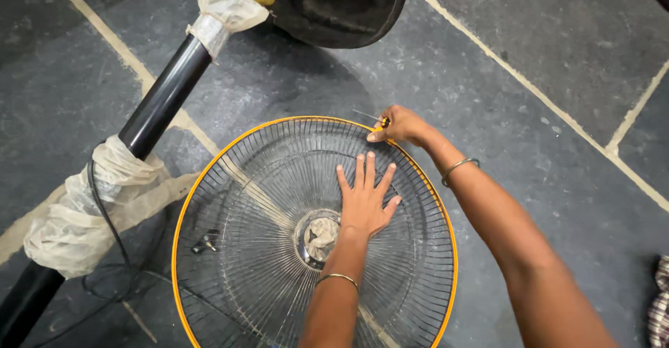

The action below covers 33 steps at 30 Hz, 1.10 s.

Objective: The person sits on the floor and uses a screwdriver to tighten screws on the yellow plastic frame of a fan cage. The person repeatedly adjusts the cage and secures the frame to the metal mesh.

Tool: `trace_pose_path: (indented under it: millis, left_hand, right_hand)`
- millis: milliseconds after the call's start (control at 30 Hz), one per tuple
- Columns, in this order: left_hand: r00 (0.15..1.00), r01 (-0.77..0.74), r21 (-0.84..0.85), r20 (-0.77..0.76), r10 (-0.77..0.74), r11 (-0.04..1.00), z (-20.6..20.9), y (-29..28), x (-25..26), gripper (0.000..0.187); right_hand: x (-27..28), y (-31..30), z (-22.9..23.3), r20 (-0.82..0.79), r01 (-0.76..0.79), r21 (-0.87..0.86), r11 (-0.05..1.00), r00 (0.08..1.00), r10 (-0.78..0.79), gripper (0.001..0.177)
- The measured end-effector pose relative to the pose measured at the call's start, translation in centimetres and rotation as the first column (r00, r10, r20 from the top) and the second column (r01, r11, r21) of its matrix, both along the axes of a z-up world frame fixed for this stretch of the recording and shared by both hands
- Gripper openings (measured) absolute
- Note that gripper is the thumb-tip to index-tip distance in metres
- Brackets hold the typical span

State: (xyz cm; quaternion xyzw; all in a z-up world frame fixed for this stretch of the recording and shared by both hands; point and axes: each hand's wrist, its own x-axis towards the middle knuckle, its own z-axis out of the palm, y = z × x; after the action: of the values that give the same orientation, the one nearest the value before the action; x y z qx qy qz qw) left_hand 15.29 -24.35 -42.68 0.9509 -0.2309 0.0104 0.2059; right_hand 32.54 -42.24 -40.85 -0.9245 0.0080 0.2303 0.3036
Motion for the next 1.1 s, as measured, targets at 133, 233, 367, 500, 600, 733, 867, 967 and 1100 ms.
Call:
trace_pose_path:
  millis: [133,233,367,500,600,733,867,967,1100]
  left_hand:
    - [1.0,-0.003,0.004,0.003,0.003,1.0,0.2,0.1,0.3,0.075]
    - [1.0,0.002,0.004,0.005,-0.002,1.0,0.1,0.0,0.2,0.077]
    - [0.999,0.037,-0.002,0.01,-0.037,0.999,0.0,0.0,0.3,0.078]
    - [0.998,0.027,-0.021,0.05,-0.026,0.999,-0.3,0.0,0.1,0.078]
    - [0.998,0.026,-0.02,0.051,-0.025,0.999,-0.3,-0.1,0.3,0.078]
    - [0.999,0.025,-0.001,0.038,-0.025,1.0,-0.4,-0.1,0.3,0.077]
    - [0.999,0.016,-0.019,0.043,-0.015,1.0,-0.4,-0.2,0.2,0.075]
    - [0.998,0.01,-0.001,0.067,-0.01,1.0,-0.4,-0.1,0.2,0.075]
    - [0.998,0.017,0.01,0.054,-0.018,1.0,-0.4,-0.1,0.1,0.075]
  right_hand:
    - [-0.1,0.5,0.5,0.064,-0.072,-0.131,0.989,0.995,0.081,0.046]
    - [-0.7,0.7,0.9,0.099,-0.102,-0.202,0.974,0.987,0.124,0.047]
    - [-1.6,-0.1,2.5,-0.099,0.009,0.062,0.998,0.995,-0.003,0.045]
    - [-2.7,-1.7,4.0,-0.298,0.085,0.123,0.989,0.954,-0.045,0.04]
    - [-3.8,-2.4,4.3,-0.276,0.189,0.214,0.958,0.953,-0.126,0.037]
    - [-5.4,-2.2,3.3,-0.18,0.197,0.321,0.926,0.973,-0.145,0.031]
    - [-6.9,-1.6,2.6,0.133,0.11,0.179,0.978,0.982,-0.135,0.028]
    - [-8.4,-0.2,1.9,0.377,0.082,0.1,0.992,0.919,-0.115,0.025]
    - [-9.4,1.0,1.2,0.556,0.116,0.054,0.992,0.821,-0.127,0.021]
